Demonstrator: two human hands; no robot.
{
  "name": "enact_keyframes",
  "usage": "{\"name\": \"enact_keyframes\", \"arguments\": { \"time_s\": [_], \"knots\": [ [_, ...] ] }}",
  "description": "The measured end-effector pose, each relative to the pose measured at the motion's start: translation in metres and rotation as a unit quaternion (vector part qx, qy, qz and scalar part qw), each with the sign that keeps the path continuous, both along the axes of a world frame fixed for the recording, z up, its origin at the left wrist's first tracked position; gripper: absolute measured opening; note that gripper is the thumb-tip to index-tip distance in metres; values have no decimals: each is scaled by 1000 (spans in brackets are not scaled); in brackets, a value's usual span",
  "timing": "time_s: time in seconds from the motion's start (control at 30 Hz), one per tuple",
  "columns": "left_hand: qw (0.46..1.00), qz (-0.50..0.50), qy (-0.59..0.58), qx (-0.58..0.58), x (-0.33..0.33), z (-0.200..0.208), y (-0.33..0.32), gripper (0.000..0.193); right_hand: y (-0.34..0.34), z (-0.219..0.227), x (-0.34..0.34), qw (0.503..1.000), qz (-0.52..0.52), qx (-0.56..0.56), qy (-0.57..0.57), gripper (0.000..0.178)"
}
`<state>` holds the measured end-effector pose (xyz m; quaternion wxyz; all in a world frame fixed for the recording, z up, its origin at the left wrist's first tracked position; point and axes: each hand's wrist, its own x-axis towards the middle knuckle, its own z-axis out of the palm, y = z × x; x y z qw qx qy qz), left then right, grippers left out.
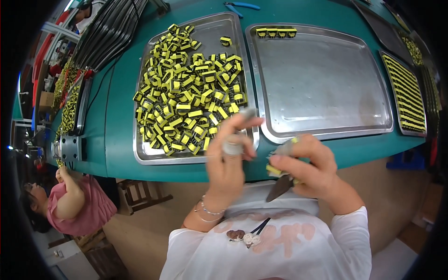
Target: The person cuts small yellow and black electronic components from a long component strip using diagonal cutters, then places the cut components into a metal tray.
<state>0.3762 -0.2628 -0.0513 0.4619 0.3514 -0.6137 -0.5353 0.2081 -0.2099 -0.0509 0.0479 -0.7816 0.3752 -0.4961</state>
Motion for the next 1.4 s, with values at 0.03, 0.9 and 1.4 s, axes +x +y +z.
{"name": "enact_keyframes", "arguments": {
  "time_s": [0.03, 0.9, 1.4],
  "knots": [
    [997, 41, -41, -57, 7, 2, -6, 46, 0, 2, -6, 1000, -28, 8, -8, 37],
    [996, 9, 20, -92, 59, 7, -32, 19, -186, -26, -144, 921, -334, 161, 115, 27],
    [946, -121, 189, 233, 13, 10, -15, 42, -65, 28, -93, 959, -147, 237, 58, 25]
  ]
}}
